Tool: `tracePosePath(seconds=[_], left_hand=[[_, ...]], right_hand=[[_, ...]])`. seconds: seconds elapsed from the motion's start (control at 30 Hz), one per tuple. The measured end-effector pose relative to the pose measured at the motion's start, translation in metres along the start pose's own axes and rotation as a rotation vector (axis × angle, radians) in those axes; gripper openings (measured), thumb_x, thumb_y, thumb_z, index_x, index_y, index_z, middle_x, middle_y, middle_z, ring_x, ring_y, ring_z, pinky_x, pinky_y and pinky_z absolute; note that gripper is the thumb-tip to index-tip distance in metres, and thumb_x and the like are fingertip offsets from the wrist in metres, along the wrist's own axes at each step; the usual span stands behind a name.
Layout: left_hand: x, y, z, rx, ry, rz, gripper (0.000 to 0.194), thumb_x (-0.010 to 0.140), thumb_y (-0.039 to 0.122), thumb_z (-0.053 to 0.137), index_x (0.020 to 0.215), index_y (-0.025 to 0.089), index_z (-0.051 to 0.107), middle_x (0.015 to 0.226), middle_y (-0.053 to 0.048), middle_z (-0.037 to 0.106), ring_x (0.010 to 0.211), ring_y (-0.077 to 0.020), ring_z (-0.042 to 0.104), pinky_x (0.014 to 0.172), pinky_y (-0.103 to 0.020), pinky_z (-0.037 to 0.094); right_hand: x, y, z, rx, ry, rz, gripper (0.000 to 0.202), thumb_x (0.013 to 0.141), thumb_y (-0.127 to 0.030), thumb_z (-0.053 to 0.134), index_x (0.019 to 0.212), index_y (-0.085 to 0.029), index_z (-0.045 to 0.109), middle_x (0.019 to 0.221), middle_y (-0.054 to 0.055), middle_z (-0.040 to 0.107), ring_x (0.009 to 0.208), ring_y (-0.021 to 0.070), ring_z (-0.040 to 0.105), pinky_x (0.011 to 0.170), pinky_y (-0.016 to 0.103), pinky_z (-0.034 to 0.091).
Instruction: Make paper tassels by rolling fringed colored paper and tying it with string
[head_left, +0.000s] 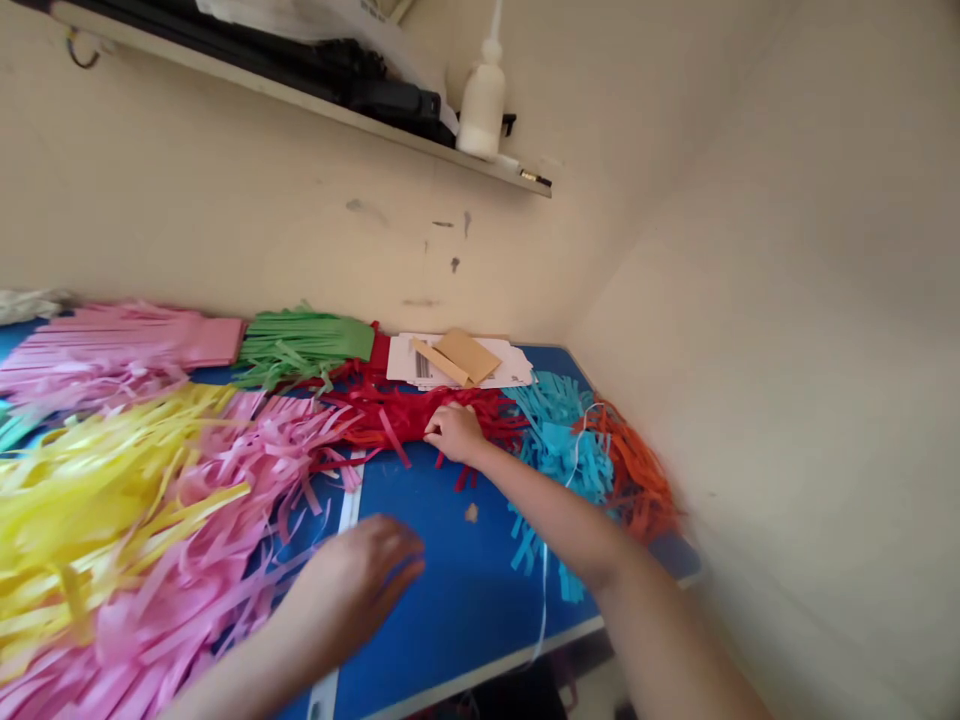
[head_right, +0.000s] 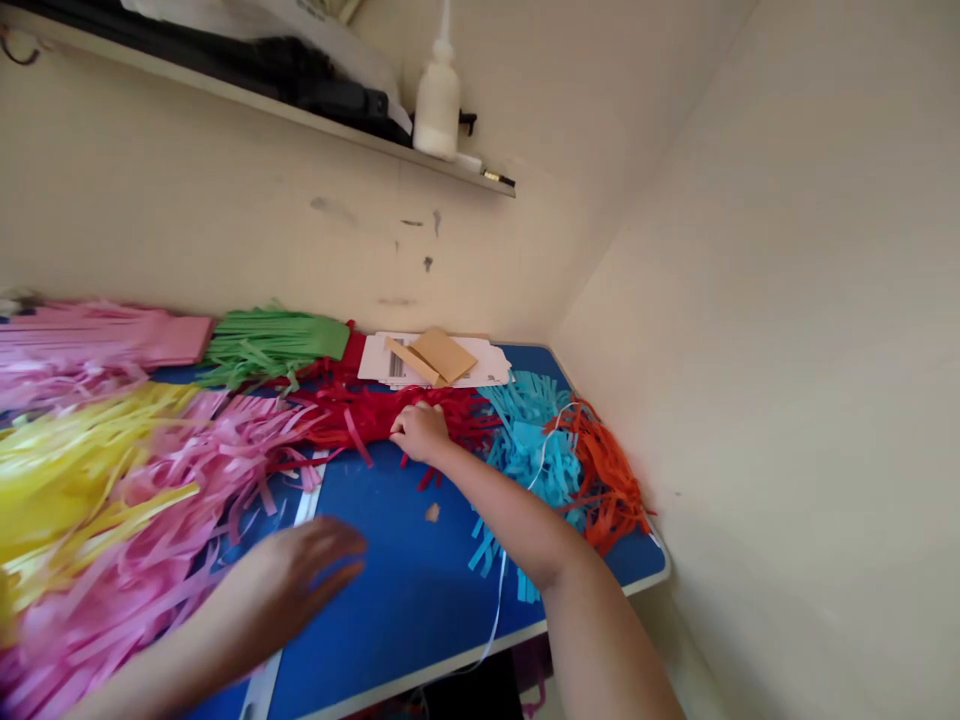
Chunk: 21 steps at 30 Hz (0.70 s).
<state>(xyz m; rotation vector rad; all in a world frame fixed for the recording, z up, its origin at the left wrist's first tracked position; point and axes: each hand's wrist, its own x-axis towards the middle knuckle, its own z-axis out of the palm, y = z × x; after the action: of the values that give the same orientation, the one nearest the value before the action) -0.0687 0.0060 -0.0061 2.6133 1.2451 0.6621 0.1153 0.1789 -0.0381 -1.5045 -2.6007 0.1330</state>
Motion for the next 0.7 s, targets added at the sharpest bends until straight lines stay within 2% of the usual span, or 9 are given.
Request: tracePosePath(seconds=[0.1, 0.13, 0.2, 0.27, 0.4, 0.5, 0.57, 0.63, 0.7], left_hand=[[0.061, -0.036, 0.008, 0.112, 0.011, -0.097, 0.027, 0.093, 0.024, 0.047, 0.11, 0.018, 0.067, 0.111, -0.012, 0.072, 0.102, -0.0245, 0.067, 0.091, -0.038, 0.052], [0.079, -0.047, 0.012, 0.142, 0.004, -0.107, 0.027, 0.091, 0.019, 0.048, 0.11, 0.016, 0.067, 0.109, -0.013, 0.072, 0.104, -0.0262, 0.065, 0.095, -0.043, 0.049], [0.104, -0.067, 0.02, 0.189, -0.022, -0.121, 0.022, 0.089, 0.013, 0.049, 0.098, 0.015, 0.069, 0.092, -0.011, 0.073, 0.096, -0.0252, 0.067, 0.1, -0.049, 0.044], [0.118, -0.08, 0.023, 0.219, -0.042, -0.131, 0.014, 0.09, 0.018, 0.055, 0.087, 0.015, 0.068, 0.082, -0.005, 0.071, 0.089, -0.0214, 0.067, 0.099, -0.05, 0.045], [0.129, -0.096, 0.013, 0.248, 0.028, -0.209, 0.024, 0.09, 0.037, 0.061, 0.098, 0.015, 0.065, 0.1, -0.004, 0.068, 0.097, -0.0193, 0.064, 0.092, -0.046, 0.051], [0.135, -0.108, -0.009, 0.257, 0.187, -0.344, 0.028, 0.09, 0.04, 0.061, 0.104, 0.016, 0.064, 0.105, -0.005, 0.067, 0.098, -0.02, 0.064, 0.091, -0.046, 0.051], [0.138, -0.118, -0.03, 0.251, 0.352, -0.464, 0.025, 0.092, 0.037, 0.057, 0.102, 0.015, 0.063, 0.1, -0.005, 0.067, 0.097, -0.021, 0.063, 0.092, -0.048, 0.05], [0.138, -0.124, -0.054, 0.239, 0.563, -0.568, 0.028, 0.098, 0.027, 0.041, 0.108, 0.008, 0.059, 0.101, -0.01, 0.065, 0.101, -0.0242, 0.06, 0.093, -0.055, 0.046], [0.131, -0.123, -0.076, 0.199, 0.754, -0.557, 0.035, 0.098, 0.016, 0.026, 0.12, 0.0, 0.049, 0.114, -0.019, 0.061, 0.114, -0.0284, 0.053, 0.1, -0.065, 0.035]], right_hand=[[0.004, 0.003, -0.001, 0.037, -0.004, 0.016, 0.017, 0.087, -0.038, 0.068, 0.081, -0.023, 0.073, 0.093, 0.001, 0.072, 0.095, 0.018, 0.059, 0.079, 0.031, 0.036], [0.003, 0.003, -0.003, 0.042, 0.0, 0.014, 0.019, 0.087, -0.04, 0.068, 0.081, -0.023, 0.073, 0.092, 0.0, 0.072, 0.094, 0.0179, 0.059, 0.079, 0.031, 0.036], [-0.004, 0.002, -0.008, 0.039, 0.024, 0.01, 0.021, 0.089, -0.041, 0.066, 0.084, -0.022, 0.073, 0.093, 0.002, 0.072, 0.093, 0.0188, 0.06, 0.081, 0.032, 0.037], [-0.013, -0.003, -0.013, 0.029, 0.062, -0.003, 0.021, 0.091, -0.04, 0.064, 0.097, -0.022, 0.072, 0.104, 0.006, 0.07, 0.1, 0.021, 0.06, 0.085, 0.035, 0.038], [-0.027, -0.023, -0.006, -0.059, 0.098, -0.12, 0.04, 0.092, -0.045, 0.06, 0.119, -0.016, 0.064, 0.119, 0.014, 0.066, 0.112, 0.0259, 0.057, 0.1, 0.04, 0.035], [-0.027, -0.032, 0.01, -0.202, 0.06, -0.081, 0.057, 0.094, -0.054, 0.05, 0.123, -0.006, 0.062, 0.123, 0.022, 0.064, 0.124, 0.0326, 0.05, 0.108, 0.048, 0.028], [-0.025, -0.034, 0.019, -0.202, 0.021, -0.046, 0.061, 0.097, -0.054, 0.044, 0.126, -0.004, 0.06, 0.13, 0.024, 0.06, 0.132, 0.0339, 0.043, 0.111, 0.049, 0.024], [-0.023, -0.033, 0.021, -0.144, 0.001, -0.03, 0.06, 0.098, -0.052, 0.043, 0.128, -0.003, 0.059, 0.134, 0.025, 0.057, 0.131, 0.0327, 0.046, 0.112, 0.048, 0.025], [-0.021, -0.032, 0.016, -0.087, -0.003, -0.001, 0.059, 0.097, -0.051, 0.047, 0.127, -0.003, 0.06, 0.132, 0.026, 0.058, 0.125, 0.032, 0.052, 0.11, 0.047, 0.028]])
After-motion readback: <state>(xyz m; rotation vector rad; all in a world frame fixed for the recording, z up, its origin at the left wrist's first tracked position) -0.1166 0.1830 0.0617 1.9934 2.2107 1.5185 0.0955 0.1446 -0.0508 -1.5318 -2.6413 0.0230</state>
